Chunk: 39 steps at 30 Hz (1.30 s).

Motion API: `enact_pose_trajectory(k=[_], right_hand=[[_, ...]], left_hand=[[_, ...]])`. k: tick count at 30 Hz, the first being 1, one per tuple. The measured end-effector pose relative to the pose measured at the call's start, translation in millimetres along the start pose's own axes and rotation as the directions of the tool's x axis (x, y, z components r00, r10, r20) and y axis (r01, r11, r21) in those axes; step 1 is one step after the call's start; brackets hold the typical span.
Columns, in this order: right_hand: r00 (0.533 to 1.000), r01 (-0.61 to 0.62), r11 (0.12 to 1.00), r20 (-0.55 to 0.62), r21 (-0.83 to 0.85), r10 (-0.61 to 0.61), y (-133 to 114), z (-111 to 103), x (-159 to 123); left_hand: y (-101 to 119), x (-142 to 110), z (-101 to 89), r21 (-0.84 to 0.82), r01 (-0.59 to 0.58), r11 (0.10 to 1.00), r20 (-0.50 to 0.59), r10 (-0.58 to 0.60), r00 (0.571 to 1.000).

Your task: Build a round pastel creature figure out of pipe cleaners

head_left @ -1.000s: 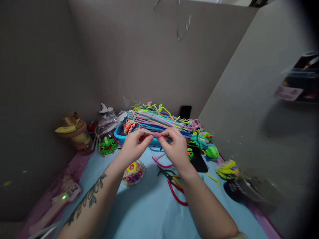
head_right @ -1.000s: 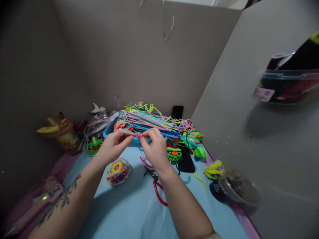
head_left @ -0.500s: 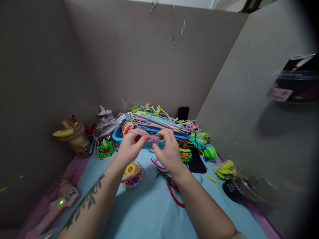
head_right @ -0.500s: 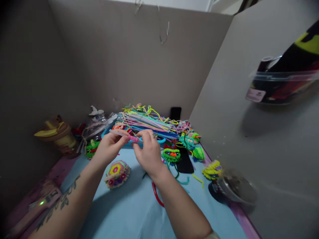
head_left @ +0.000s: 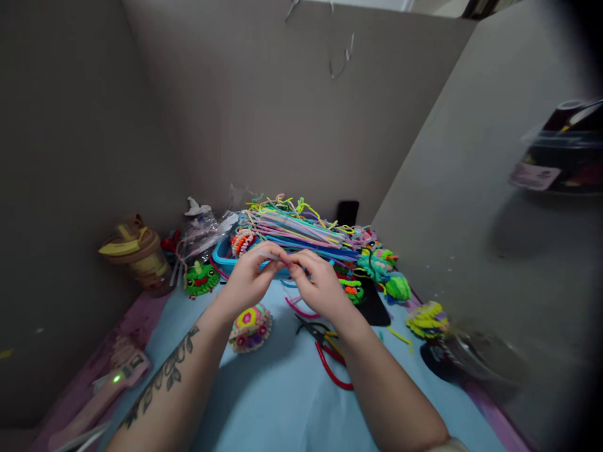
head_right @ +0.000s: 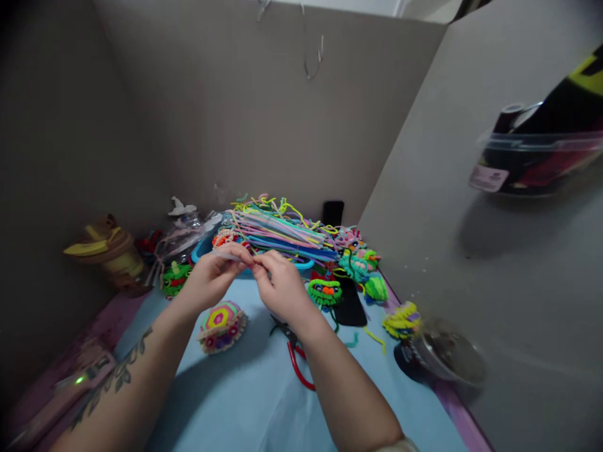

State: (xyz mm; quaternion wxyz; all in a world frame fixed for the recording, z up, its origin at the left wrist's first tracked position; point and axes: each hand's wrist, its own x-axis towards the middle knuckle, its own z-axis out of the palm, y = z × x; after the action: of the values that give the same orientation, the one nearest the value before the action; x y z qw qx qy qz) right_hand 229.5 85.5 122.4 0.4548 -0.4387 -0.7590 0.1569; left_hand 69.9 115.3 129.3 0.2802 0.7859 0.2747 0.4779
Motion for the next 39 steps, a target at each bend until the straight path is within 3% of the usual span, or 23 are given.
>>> enact_pose_trajectory(k=[5, 9, 13, 21, 30, 39], right_hand=[[0.994, -0.100, 0.991, 0.053, 0.094, 0.096, 0.4, -3.0, 1.2], [0.976, -0.218, 0.944, 0.039, 0.246, 0.215, 3.7, -6.2, 1.2], [0.962, -0.257, 0.929, -0.019, 0.267, 0.271, 6.7, -5.6, 0.4], [0.961, -0.166, 0.981, -0.205, 0.104, 0.185, 6.6, 0.7, -0.3], [0.949, -0.152, 0.987, -0.272, 0.053, 0.161, 2.8, 0.6, -0.7], [0.930, -0.051, 0.999, -0.365, -0.014, 0.042, 2.1, -1.9, 0.5]], left_hand=[[0.1, 1.6, -4.6, 0.012, 0.019, 1.000, -0.027, -0.019, 0.999], [-0.9, 3.0, -8.8, 0.082, 0.077, 0.994, -0.080, -0.070, 0.994], [-0.4, 1.5, -9.0, 0.128, 0.115, 0.985, -0.088, -0.104, 0.991], [6.8, -1.1, -5.3, 0.044, 0.153, 0.987, -0.001, -0.154, 0.988], [3.2, -2.9, -1.5, -0.071, 0.241, 0.968, 0.049, -0.237, 0.970], [13.7, -0.6, -0.9, -0.238, 0.333, 0.912, 0.082, -0.323, 0.943]])
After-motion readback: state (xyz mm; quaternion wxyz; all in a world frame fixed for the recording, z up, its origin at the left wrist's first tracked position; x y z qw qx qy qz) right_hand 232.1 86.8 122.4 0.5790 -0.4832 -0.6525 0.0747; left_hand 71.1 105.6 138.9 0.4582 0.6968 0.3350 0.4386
